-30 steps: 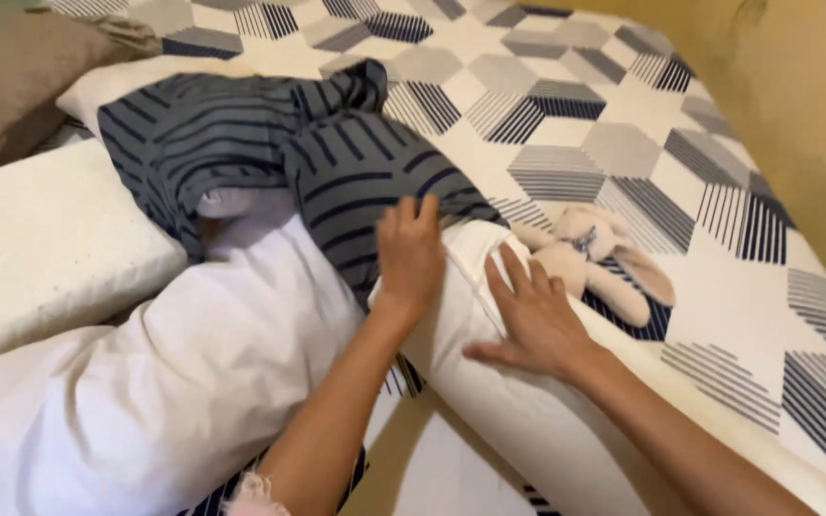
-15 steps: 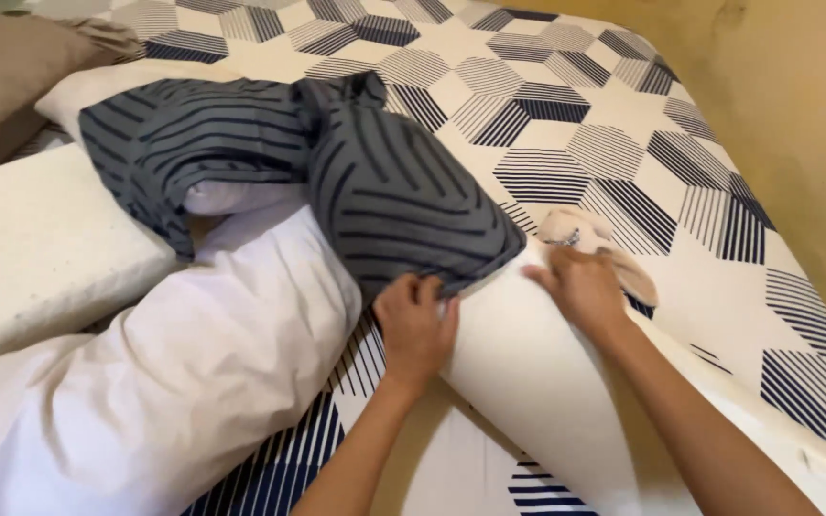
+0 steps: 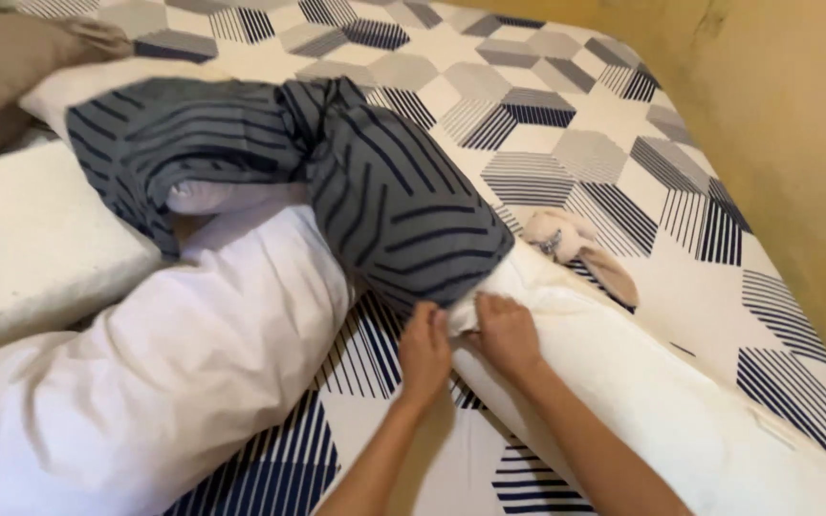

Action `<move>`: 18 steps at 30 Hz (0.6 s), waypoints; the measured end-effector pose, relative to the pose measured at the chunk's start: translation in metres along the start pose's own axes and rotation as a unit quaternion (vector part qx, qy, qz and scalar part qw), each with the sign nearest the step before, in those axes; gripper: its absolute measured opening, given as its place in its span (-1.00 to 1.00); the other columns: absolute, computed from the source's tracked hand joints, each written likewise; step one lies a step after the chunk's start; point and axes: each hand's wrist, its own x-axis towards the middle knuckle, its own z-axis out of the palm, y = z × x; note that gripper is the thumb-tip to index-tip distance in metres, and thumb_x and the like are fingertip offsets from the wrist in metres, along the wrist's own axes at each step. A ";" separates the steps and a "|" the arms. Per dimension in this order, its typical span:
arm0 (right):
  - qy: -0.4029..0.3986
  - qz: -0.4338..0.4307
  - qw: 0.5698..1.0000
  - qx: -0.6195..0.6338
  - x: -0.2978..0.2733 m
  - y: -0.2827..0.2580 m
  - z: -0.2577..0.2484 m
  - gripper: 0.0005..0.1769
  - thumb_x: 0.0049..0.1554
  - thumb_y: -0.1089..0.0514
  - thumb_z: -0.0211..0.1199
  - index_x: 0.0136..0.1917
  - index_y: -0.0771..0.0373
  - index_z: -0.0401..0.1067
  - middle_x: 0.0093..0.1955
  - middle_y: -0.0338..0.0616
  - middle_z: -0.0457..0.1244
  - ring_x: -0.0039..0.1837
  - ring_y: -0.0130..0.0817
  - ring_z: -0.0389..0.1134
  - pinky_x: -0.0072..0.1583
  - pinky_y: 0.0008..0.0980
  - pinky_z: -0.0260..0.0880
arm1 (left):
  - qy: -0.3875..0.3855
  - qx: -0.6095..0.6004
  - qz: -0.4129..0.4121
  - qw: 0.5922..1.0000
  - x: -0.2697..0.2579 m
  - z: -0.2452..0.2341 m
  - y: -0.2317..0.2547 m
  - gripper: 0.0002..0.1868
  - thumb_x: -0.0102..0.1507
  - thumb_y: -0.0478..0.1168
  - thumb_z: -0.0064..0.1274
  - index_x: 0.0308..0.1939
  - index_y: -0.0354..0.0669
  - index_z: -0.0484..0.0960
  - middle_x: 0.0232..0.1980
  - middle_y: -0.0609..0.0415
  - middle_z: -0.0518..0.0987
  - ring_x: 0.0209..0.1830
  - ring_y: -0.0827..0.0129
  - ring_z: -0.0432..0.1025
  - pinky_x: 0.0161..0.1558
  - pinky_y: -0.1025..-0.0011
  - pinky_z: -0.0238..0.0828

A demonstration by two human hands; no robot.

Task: The person places a dark striped pillowcase over a long cylindrical pillow on a bed, then repeats the process with a second pillow. They pull the fabric over each pillow, adjust the fit, and tuck the ends to secure the cases.

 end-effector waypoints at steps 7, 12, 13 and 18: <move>0.031 0.067 0.992 0.098 0.017 0.032 -0.127 -0.53 -0.07 -0.10 0.48 0.01 0.23 0.57 -0.35 0.07 0.39 -0.29 -0.06 0.44 -0.12 -0.11 0.44 | 0.070 0.139 0.245 0.957 0.061 -0.021 0.117 -0.80 0.33 -0.20 -0.01 -0.05 -0.26 0.54 -0.12 -0.23 0.53 -0.09 -0.08 0.37 -0.08 0.05 0.25; 0.142 0.106 0.959 0.220 0.004 0.007 -0.195 -0.64 0.04 -0.03 0.36 -0.07 0.32 0.57 -0.33 0.05 0.39 -0.31 -0.26 0.44 -0.18 -0.21 0.41 | 0.094 0.128 0.287 0.944 0.103 -0.031 0.156 -0.81 0.40 -0.15 0.00 -0.14 -0.22 0.49 -0.22 -0.18 0.52 -0.13 -0.07 0.41 -0.01 0.02 0.30; 0.151 0.164 0.946 0.237 0.003 0.007 -0.183 -0.64 0.05 -0.01 0.35 -0.02 0.32 0.57 -0.33 0.08 0.40 -0.30 -0.25 0.43 -0.17 -0.21 0.40 | 0.042 0.087 0.265 0.959 0.102 -0.021 0.152 -0.82 0.44 -0.17 -0.02 -0.13 -0.23 0.50 -0.22 -0.18 0.54 -0.13 -0.08 0.43 0.01 0.02 0.32; 0.234 0.167 0.930 0.230 -0.003 0.043 -0.071 -0.66 0.03 0.08 0.30 -0.03 0.40 0.50 -0.23 0.19 0.36 -0.22 -0.06 0.44 -0.07 -0.13 0.41 | -0.164 -0.041 0.092 0.981 -0.013 0.022 0.055 -0.70 0.41 -0.15 -0.09 0.07 -0.31 0.58 -0.05 -0.34 0.59 0.00 -0.19 0.46 0.03 0.04 0.33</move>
